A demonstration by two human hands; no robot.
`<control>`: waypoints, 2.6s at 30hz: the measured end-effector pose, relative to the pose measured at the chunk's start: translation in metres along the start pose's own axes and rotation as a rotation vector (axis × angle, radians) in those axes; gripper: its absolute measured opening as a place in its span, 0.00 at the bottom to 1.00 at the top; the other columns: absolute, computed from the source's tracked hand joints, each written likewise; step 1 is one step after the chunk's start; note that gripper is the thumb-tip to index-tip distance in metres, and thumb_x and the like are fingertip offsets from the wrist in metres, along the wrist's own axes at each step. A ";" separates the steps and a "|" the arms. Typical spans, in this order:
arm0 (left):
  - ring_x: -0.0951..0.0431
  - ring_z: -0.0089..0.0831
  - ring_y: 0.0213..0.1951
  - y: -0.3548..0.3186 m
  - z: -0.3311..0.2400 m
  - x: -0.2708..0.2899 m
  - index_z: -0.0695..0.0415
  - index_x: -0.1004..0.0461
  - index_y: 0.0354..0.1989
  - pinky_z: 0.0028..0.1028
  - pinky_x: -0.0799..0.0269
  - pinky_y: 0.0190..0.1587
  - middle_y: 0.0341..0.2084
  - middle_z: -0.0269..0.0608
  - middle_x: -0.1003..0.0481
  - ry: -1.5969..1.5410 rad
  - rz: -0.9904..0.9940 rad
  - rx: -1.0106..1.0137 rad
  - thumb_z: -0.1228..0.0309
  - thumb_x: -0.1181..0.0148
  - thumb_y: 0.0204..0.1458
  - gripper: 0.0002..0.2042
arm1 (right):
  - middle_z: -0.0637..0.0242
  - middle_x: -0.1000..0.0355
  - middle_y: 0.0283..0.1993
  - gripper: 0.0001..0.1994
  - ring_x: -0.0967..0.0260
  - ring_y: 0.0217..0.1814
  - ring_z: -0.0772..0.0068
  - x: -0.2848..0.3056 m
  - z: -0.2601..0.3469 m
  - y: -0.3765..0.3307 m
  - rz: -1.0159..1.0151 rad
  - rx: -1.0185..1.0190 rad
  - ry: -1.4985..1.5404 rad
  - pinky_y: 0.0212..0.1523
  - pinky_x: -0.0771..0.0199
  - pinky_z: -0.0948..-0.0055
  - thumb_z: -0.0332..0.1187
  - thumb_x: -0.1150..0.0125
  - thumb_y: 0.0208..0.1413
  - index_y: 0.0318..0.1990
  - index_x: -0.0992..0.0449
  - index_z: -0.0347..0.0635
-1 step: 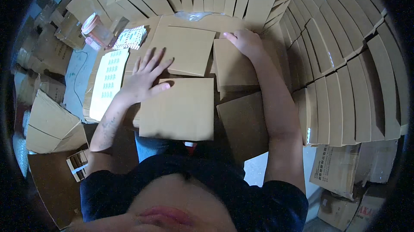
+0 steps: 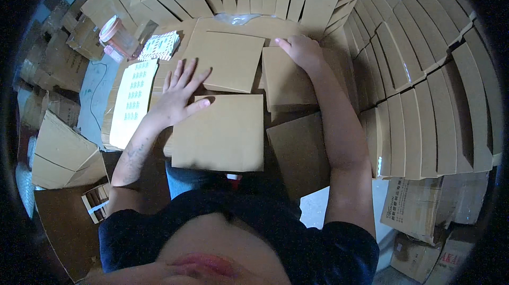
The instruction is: Applying decorative or identifying labels to small cardboard boxes in a warehouse environment.
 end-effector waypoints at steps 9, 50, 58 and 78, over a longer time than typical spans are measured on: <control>0.53 0.61 0.69 0.020 0.027 -0.002 0.43 0.41 0.67 0.50 0.47 0.66 0.69 0.60 0.54 -0.239 -0.139 0.170 0.31 0.45 0.43 0.44 | 0.46 0.24 0.40 0.30 0.25 0.45 0.45 0.000 -0.026 0.006 -0.082 -0.113 -0.147 0.48 0.27 0.48 0.55 0.63 0.64 0.37 0.20 0.36; 0.41 0.50 0.63 0.016 0.001 -0.015 0.48 0.28 0.57 0.43 0.39 0.62 0.61 0.50 0.40 -0.503 -0.319 0.056 0.50 0.29 0.42 0.32 | 0.49 0.24 0.44 0.30 0.27 0.51 0.51 -0.021 -0.118 0.072 -0.100 -0.293 0.065 0.53 0.31 0.59 0.59 0.54 0.58 0.44 0.21 0.38; 0.60 0.42 0.72 0.021 0.008 -0.025 0.58 0.35 0.62 0.37 0.45 0.67 0.72 0.56 0.65 -1.057 -0.252 0.136 0.68 0.30 0.48 0.32 | 0.48 0.27 0.52 0.33 0.31 0.58 0.48 -0.015 -0.065 0.057 -0.065 -0.317 0.054 0.58 0.34 0.58 0.62 0.57 0.57 0.49 0.24 0.39; 0.39 0.47 0.64 0.019 0.034 -0.048 0.59 0.33 0.59 0.37 0.41 0.62 0.60 0.61 0.37 -1.065 -0.589 0.195 0.60 0.35 0.52 0.28 | 0.55 0.25 0.40 0.29 0.28 0.48 0.55 -0.040 0.003 0.081 0.003 0.197 0.482 0.52 0.33 0.64 0.57 0.61 0.64 0.43 0.24 0.38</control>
Point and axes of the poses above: each hand's wrist, its own y-axis towards the middle knuckle, its own x-axis out of the back of the hand, z = x × y, the point moved 4 cm from there along y, towards the middle knuckle
